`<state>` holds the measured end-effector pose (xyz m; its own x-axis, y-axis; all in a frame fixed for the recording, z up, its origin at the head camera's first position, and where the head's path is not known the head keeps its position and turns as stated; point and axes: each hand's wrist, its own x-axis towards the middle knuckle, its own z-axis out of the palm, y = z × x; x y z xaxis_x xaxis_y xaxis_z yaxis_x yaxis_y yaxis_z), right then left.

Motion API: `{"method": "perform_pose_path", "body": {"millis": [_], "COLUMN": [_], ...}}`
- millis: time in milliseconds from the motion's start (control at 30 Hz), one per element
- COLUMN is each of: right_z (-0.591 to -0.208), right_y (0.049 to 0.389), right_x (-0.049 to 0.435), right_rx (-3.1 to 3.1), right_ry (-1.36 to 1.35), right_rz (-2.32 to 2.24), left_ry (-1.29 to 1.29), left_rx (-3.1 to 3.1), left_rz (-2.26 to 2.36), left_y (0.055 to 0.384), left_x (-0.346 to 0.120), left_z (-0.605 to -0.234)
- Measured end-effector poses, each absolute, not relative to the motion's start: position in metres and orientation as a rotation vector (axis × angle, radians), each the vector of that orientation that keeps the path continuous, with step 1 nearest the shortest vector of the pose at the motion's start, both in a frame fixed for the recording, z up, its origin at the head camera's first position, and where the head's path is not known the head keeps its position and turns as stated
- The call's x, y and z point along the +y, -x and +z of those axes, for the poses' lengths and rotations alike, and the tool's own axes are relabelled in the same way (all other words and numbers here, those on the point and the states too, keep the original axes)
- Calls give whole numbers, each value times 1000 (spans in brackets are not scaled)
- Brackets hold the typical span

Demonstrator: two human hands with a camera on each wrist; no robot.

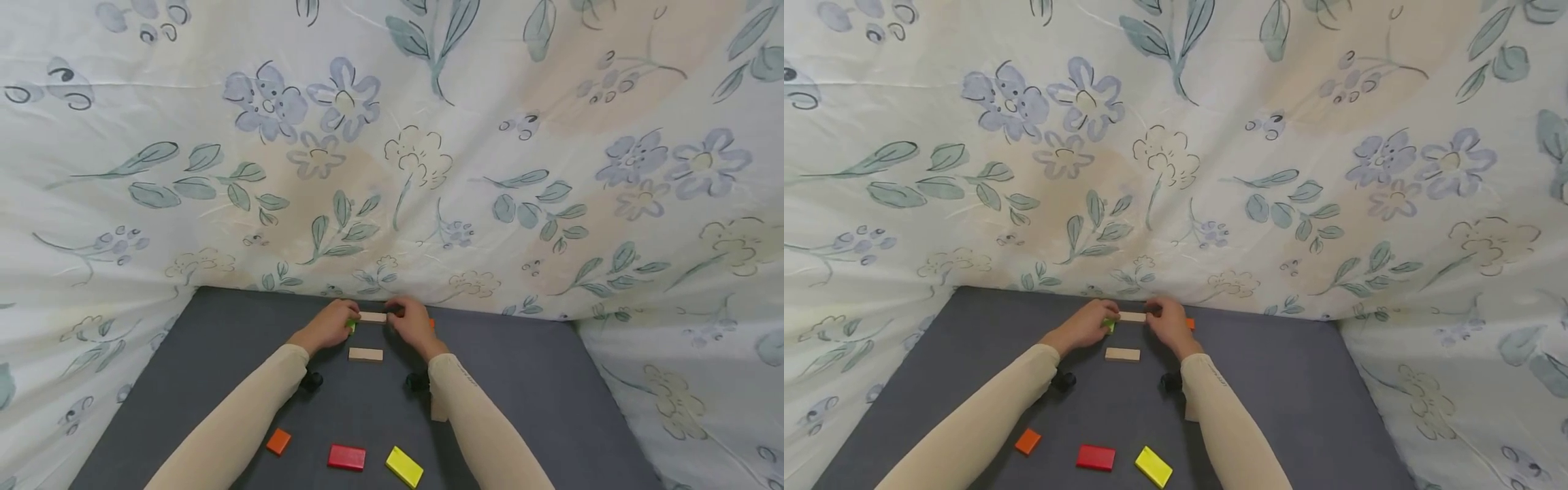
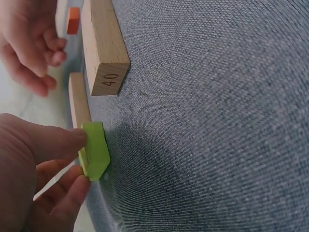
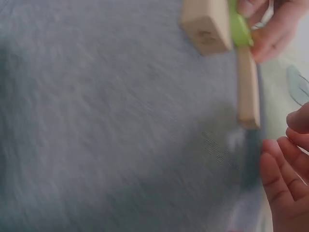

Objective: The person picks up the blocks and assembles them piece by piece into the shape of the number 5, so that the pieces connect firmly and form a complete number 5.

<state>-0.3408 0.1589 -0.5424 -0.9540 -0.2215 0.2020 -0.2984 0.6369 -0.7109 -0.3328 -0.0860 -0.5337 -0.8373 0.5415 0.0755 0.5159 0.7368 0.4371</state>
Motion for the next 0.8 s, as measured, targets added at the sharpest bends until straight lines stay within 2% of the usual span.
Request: {"method": "perform_pose_path", "body": {"millis": [500, 800], "right_z": [-525, -531], "right_y": [348, 346], "right_x": [217, 243], "right_rx": [-2709, -2797], "right_ry": [-339, -430], "right_rz": [1203, 1099], "left_ry": [-833, -861], "left_rx": [2861, 2844], "left_rz": [724, 719], "left_y": [337, 339], "left_x": [-88, -88], "left_z": [-534, -533]}}
